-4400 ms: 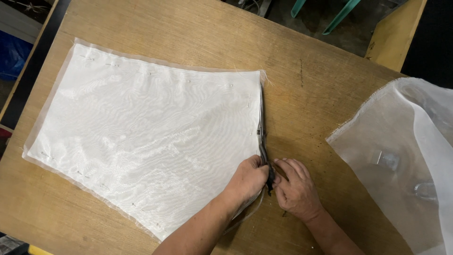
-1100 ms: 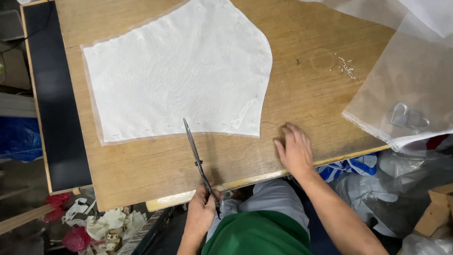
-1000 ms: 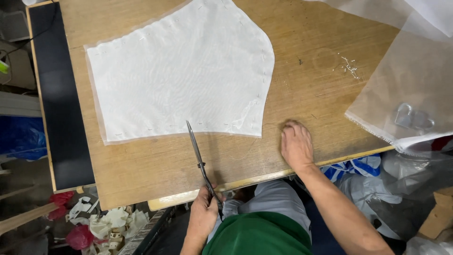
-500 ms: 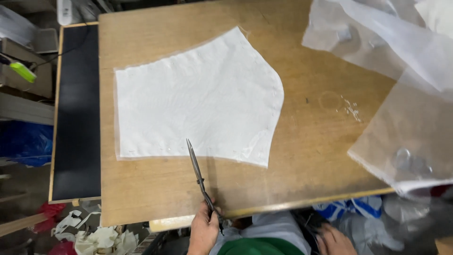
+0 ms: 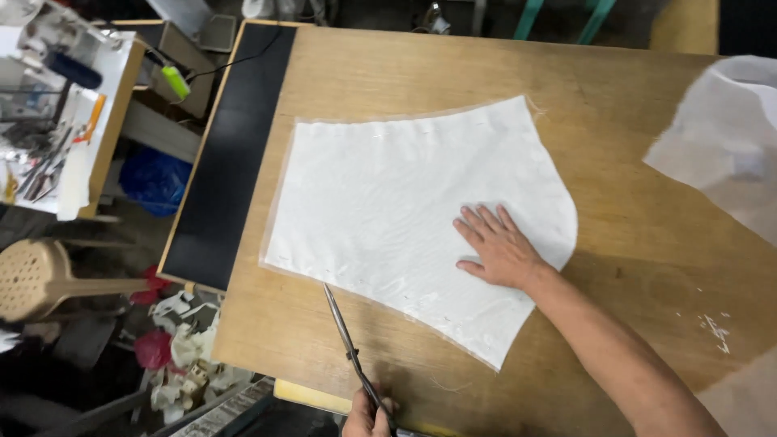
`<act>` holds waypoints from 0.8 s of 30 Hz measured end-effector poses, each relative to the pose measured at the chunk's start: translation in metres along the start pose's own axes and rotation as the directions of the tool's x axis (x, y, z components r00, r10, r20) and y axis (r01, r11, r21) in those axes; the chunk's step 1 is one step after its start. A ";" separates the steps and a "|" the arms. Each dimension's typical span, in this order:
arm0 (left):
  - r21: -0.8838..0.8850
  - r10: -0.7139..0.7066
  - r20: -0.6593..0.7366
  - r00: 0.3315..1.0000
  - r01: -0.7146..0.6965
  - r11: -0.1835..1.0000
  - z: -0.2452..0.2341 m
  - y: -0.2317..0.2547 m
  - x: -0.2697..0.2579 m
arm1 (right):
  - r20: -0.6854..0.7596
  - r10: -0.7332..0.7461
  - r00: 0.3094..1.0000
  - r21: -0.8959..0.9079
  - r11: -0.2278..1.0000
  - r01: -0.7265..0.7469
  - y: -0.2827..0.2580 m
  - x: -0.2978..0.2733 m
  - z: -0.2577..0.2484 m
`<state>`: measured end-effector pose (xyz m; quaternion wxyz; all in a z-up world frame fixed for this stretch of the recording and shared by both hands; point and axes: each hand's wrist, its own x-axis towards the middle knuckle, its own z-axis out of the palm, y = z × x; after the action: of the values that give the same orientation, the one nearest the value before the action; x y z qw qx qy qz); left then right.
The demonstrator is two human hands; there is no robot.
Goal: The person uses shears to cut a piece of white fabric along a curved edge on a wooden table. After cutting, the person removes several pins from the fabric and places them on the table.
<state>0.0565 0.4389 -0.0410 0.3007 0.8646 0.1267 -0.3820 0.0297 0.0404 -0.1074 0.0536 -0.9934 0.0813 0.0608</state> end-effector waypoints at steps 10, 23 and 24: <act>0.161 0.074 0.043 0.996 -0.080 0.984 -0.051 0.039 0.042 | -0.037 0.537 0.843 0.161 0.836 -0.525 -0.025 -0.067 0.007; 0.175 0.236 0.010 0.972 -0.234 0.956 -0.092 0.010 0.083 | -0.090 0.460 0.884 0.232 0.872 -0.430 -0.126 0.010 -0.015; -0.046 0.305 -0.044 0.951 -0.307 0.951 -0.079 -0.024 0.104 | -0.051 0.404 0.914 0.203 0.900 -0.386 -0.113 0.020 -0.014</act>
<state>0.1622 0.5056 -0.0862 0.3764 0.8725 0.0065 -0.3114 0.0702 0.1462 -0.0858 0.1302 -0.9484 0.2888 0.0168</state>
